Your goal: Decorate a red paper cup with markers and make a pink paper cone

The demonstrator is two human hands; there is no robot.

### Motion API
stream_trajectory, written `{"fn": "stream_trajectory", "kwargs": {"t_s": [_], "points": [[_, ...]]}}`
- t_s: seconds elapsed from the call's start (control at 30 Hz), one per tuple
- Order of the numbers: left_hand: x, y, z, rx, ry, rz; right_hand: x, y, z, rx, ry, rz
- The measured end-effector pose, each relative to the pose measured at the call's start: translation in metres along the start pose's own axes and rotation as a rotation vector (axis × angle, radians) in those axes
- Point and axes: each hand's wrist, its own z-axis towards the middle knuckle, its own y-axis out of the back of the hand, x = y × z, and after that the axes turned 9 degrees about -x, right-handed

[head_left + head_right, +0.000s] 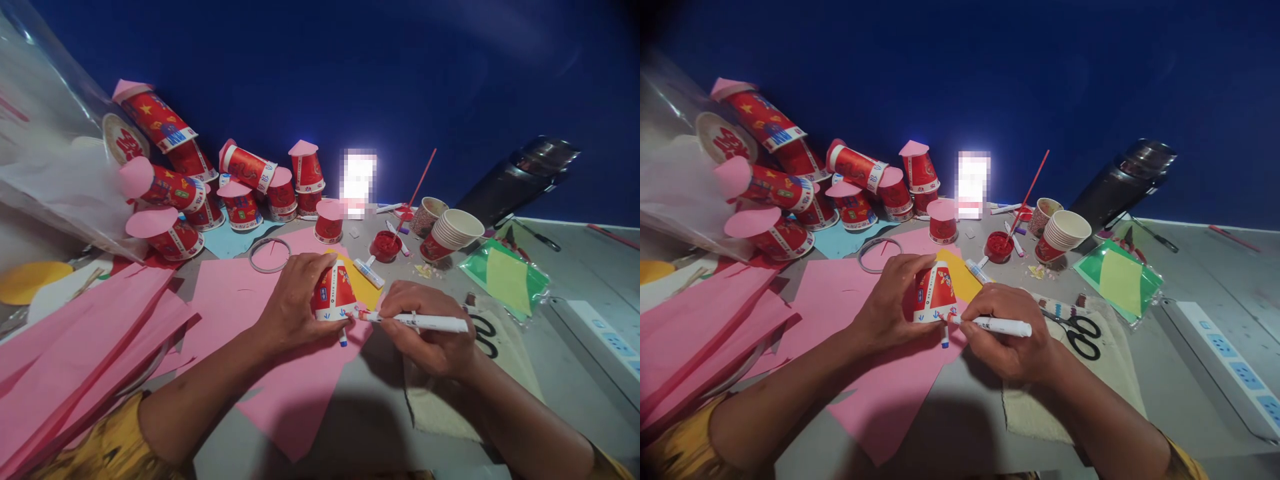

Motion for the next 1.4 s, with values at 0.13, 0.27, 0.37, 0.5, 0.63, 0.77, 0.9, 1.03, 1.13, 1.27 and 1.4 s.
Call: {"fn": "stream_trajectory", "kwargs": {"t_s": [0.13,0.27,0.37,0.5,0.63,0.77,0.9,1.03,1.13,1.27,1.4], "points": [[-0.0009,0.0007,0.0006,0.008,0.006,0.004,0.0012,0.0021,0.0013,0.035,-0.018,-0.018],[-0.0004,-0.0002,0.0006,-0.002,-0.019,0.018,0.0017,0.0039,0.0013,0.003,-0.073,-0.016],[-0.0005,-0.0007,0.0006,-0.015,-0.013,0.024,0.0019,0.0036,0.0009,-0.039,-0.112,-0.006],[-0.0012,0.0004,0.0007,-0.017,-0.029,0.058,0.0018,0.0012,-0.0002,-0.068,-0.088,0.015],[-0.0021,0.0022,0.0012,-0.011,-0.043,0.105,0.0022,-0.0012,-0.0010,-0.070,-0.042,0.022],[-0.0037,0.0026,0.0016,0.002,-0.065,0.134,0.0028,-0.0029,-0.0013,-0.069,-0.024,0.022],[-0.0039,0.0021,0.0003,0.017,-0.051,0.149,0.0025,-0.0030,-0.0010,-0.045,-0.010,0.003],[-0.0030,0.0016,-0.0010,0.019,-0.057,0.146,0.0022,-0.0013,0.0005,0.006,-0.001,-0.024],[-0.0034,0.0017,-0.0007,0.017,-0.064,0.157,0.0025,-0.0001,0.0014,0.006,-0.015,-0.015],[-0.0043,0.0020,0.0005,0.010,-0.068,0.157,0.0037,0.0006,0.0017,-0.042,-0.051,0.006],[-0.0033,0.0021,0.0007,0.012,-0.077,0.141,0.0042,0.0012,0.0013,-0.019,-0.044,0.007]]}}
